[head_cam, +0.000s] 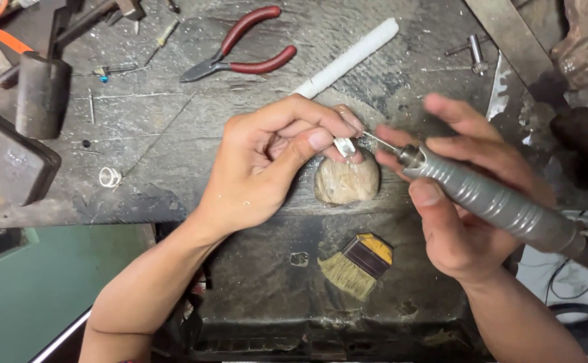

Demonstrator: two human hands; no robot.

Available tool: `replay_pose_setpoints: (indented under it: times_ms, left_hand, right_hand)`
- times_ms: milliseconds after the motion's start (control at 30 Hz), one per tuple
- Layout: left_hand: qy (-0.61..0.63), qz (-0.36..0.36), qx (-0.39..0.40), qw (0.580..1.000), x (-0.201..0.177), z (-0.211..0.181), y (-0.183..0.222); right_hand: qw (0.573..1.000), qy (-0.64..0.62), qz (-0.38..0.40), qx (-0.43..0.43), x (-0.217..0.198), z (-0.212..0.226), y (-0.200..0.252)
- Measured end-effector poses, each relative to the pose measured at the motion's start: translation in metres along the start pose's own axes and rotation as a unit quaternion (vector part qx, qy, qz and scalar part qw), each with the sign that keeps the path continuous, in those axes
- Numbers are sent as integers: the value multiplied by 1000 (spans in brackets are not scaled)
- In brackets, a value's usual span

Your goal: Polishing a small jewelry piece using a rotary tool and cleaning it with a brush at a workshop bench.

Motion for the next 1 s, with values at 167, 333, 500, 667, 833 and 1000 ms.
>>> replay_pose_setpoints:
  times_ms: [167, 333, 500, 667, 833, 1000]
  left_hand:
    - [8, 2, -4, 1000, -1, 4, 2]
    - [127, 1, 3, 992, 10, 4, 6]
    - [36, -12, 7, 999, 13, 4, 8]
    - [63, -15, 2, 998, 15, 6, 9]
    - [86, -17, -9, 996, 15, 6, 9]
    - [68, -21, -20, 997, 15, 5, 9]
  right_hand:
    - [996, 57, 43, -53, -9, -9, 7]
    - [979, 184, 52, -72, -4, 8, -3]
    - [970, 223, 48, -80, 1, 8, -6]
    - [970, 230, 49, -69, 2, 11, -2]
    - [973, 209, 29, -88, 2, 2, 0]
    - [975, 208, 21, -80, 3, 2, 2]
Point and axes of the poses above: each hand's wrist, its own y-axis away from the middle knuckle, its own x-axis out of the palm, z = x × y, the point moved 1 cm from there along -y, towards the middle knuckle, and after that the axes turned 11 degrees about z, right-handed, at the moved point
